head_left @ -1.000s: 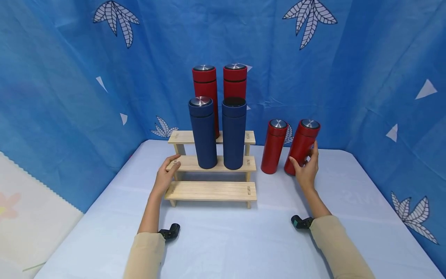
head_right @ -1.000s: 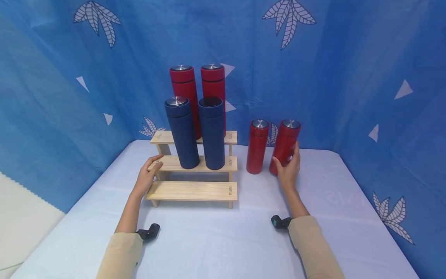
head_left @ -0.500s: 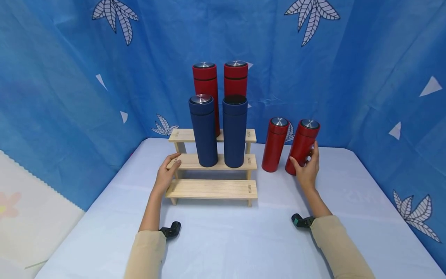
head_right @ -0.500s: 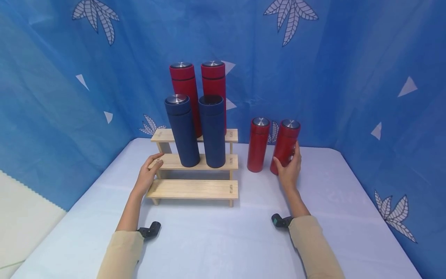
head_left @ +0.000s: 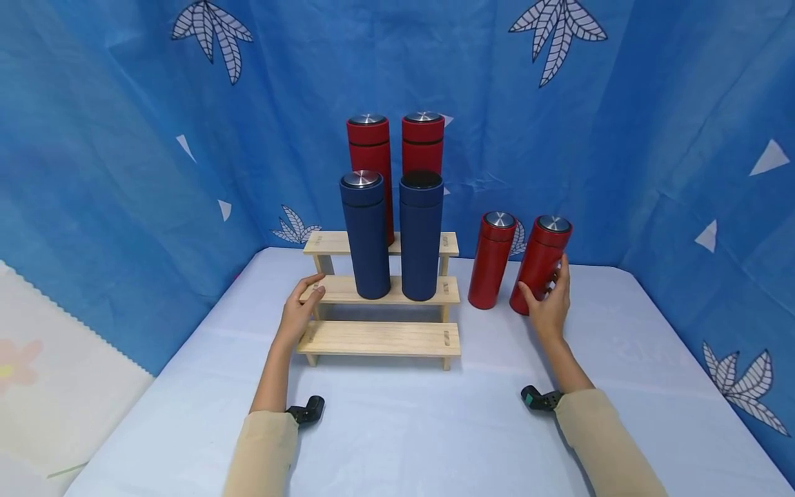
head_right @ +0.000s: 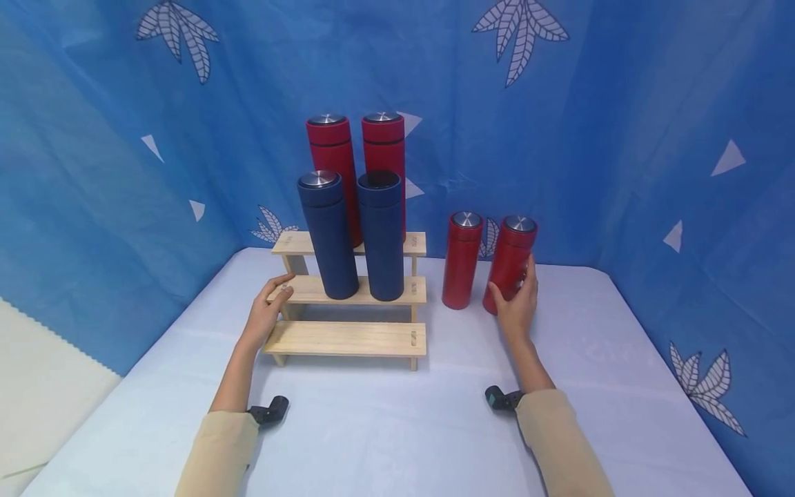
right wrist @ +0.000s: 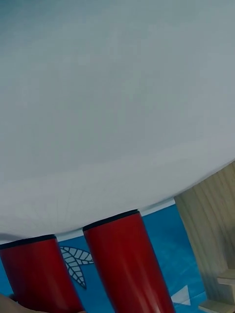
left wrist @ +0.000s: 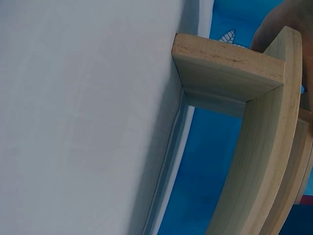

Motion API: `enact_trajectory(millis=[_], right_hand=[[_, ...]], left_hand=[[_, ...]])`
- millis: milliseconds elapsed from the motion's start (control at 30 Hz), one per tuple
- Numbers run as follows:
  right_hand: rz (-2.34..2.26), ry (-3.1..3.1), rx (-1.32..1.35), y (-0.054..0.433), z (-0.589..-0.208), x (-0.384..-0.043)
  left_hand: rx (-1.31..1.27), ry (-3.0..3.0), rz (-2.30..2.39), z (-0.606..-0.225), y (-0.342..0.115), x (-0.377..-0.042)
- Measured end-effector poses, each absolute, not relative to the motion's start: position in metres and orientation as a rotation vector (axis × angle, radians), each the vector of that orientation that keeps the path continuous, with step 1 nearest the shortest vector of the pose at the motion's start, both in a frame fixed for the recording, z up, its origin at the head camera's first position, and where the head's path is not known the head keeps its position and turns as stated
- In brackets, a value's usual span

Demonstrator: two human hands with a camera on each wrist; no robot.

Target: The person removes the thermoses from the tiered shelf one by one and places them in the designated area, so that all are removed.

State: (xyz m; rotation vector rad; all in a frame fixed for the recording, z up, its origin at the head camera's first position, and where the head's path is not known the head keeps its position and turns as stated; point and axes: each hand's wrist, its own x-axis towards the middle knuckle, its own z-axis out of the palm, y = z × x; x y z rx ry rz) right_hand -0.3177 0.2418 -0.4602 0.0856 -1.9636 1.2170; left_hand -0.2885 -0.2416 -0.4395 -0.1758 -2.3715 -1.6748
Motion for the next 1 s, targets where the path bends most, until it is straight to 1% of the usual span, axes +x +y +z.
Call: enact_trajectory(millis=[233,400,600,833,1000], right_hand=[[1.110,-1.958,0.020,0.239,-0.453,-0.311],[1.003,-1.822,0.008,0.230,-0.441,-0.302],[1.055,-1.686,0.133,0.203,-0.412,-0.289],[1.170,-1.606,0.317,0.162,-0.371,-0.275],[1.177,-1.555,0.431,0.134,-0.349,-0.269]], left_hand=[[-0.163,-2.367,-1.660,-0.438,-0.240,-0.288],[-0.173,-2.370,-1.672,-0.439,-0.240,-0.288],[-0.170,-2.371,-1.705,-0.436,-0.239,-0.285],[-0.179,-2.392,-1.697,-0.413,-0.229,-0.266],[-0.181,-2.394,-1.698,-0.409,-0.228,-0.262]])
